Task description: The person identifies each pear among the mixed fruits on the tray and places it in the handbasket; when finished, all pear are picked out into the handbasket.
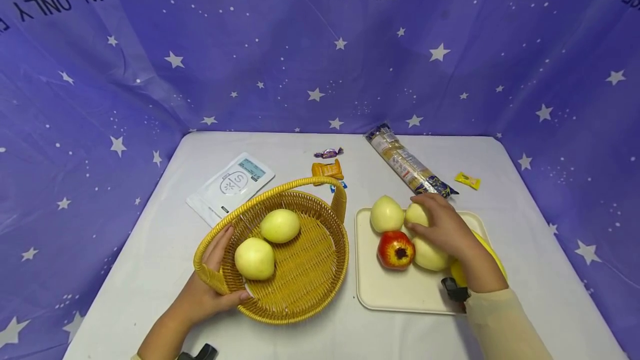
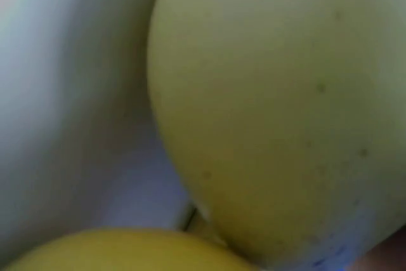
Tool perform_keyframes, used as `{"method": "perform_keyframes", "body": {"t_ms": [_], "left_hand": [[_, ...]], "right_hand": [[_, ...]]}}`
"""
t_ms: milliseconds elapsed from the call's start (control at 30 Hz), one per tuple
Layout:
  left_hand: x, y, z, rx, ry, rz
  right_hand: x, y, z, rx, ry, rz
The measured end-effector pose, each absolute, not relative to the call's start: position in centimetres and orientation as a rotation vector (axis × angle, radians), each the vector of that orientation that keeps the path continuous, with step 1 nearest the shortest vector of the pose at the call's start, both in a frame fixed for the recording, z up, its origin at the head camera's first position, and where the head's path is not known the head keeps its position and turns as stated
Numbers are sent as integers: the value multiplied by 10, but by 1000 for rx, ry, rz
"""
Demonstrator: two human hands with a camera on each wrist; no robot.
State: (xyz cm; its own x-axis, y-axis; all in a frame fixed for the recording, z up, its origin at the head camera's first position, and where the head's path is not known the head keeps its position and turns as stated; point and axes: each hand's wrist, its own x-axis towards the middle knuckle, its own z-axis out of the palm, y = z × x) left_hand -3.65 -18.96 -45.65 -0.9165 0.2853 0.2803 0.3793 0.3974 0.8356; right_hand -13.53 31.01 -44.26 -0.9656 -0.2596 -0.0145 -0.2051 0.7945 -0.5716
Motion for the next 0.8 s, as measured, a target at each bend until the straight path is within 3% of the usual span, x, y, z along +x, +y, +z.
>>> {"method": "perform_keyframes", "body": {"t_ms": [367,567,667,800], "left_hand": [[-38,-189,-456,-619,-2544,-1554],[-38,-189,-456,-633,-2536,-1560],[-38,-189,-456,-629,-2534,-1566],[-38,-189,-456,-636,-2530,-1568]], "right_hand": [[-138,313,-441,-290,2912,-844],[-131,297,-412,-296,3028,-951],[-123,283,-386,-403,3040,-1017],[-109,267,-357,-766,2939,-1093]]}}
